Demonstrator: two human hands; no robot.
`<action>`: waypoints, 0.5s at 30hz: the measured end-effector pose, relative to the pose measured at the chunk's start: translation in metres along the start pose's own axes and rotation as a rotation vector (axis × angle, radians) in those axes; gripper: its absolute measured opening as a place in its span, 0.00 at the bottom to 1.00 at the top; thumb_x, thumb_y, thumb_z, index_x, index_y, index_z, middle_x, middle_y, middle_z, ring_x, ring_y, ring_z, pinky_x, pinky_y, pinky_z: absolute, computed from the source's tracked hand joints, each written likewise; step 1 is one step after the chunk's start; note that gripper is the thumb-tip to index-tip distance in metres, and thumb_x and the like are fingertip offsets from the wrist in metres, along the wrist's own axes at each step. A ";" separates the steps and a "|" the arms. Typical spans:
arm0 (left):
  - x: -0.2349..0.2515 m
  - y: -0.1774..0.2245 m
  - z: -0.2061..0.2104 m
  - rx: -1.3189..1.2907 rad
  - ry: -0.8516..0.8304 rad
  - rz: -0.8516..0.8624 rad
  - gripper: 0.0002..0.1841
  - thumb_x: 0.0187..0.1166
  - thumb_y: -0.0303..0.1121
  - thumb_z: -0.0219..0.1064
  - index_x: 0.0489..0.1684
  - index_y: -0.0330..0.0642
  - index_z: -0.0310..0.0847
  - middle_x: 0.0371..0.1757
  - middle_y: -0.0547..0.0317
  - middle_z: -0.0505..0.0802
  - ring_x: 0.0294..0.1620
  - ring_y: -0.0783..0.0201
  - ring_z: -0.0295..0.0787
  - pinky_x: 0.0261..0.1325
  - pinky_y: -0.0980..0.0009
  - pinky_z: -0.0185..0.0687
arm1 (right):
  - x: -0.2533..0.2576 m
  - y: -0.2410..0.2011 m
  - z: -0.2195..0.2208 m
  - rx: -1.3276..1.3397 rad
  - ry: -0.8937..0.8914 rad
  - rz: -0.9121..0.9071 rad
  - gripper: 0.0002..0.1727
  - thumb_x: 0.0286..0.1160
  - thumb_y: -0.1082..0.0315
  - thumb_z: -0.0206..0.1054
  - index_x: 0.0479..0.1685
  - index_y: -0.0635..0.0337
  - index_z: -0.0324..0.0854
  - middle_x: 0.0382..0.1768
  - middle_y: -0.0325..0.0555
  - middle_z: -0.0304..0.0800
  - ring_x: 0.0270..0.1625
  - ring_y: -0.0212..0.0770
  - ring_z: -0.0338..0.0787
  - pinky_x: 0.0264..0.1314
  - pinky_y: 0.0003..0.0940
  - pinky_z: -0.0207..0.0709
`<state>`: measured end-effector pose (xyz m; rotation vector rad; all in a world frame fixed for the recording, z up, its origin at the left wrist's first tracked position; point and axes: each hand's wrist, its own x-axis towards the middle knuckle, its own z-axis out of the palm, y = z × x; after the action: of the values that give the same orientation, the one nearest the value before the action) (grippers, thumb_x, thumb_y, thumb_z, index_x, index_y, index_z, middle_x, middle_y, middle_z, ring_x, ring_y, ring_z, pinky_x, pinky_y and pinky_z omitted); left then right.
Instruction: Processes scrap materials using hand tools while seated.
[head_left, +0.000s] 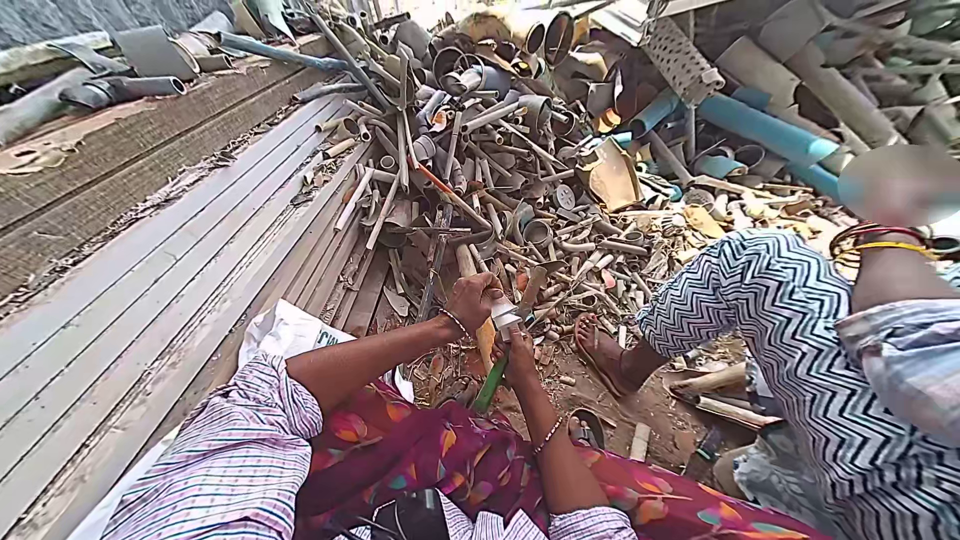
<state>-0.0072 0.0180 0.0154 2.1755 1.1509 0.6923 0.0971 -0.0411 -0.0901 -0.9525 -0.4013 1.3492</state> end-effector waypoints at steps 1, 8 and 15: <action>0.001 0.002 -0.001 -0.001 -0.015 -0.039 0.07 0.84 0.22 0.63 0.43 0.25 0.84 0.37 0.38 0.90 0.41 0.47 0.89 0.52 0.50 0.81 | 0.000 0.000 -0.001 -0.001 -0.001 0.008 0.18 0.97 0.67 0.37 0.35 0.57 0.66 0.10 0.30 0.65 0.08 0.24 0.65 0.11 0.18 0.66; 0.012 -0.009 -0.022 -0.087 -0.232 0.075 0.12 0.88 0.27 0.60 0.52 0.28 0.88 0.45 0.45 0.94 0.45 0.62 0.90 0.56 0.63 0.83 | 0.000 -0.002 -0.006 -0.058 0.030 0.145 0.21 0.98 0.64 0.37 0.31 0.55 0.66 0.09 0.30 0.63 0.07 0.24 0.64 0.11 0.18 0.63; 0.007 -0.015 -0.014 -0.159 -0.289 0.112 0.06 0.75 0.24 0.74 0.42 0.30 0.91 0.46 0.48 0.92 0.47 0.67 0.87 0.54 0.72 0.82 | 0.002 -0.002 -0.008 -0.049 -0.010 0.110 0.20 0.97 0.66 0.36 0.34 0.56 0.68 0.08 0.30 0.63 0.07 0.24 0.64 0.10 0.17 0.63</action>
<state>-0.0218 0.0345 0.0162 2.1314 0.8035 0.4783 0.1043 -0.0417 -0.0935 -1.0205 -0.3957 1.4500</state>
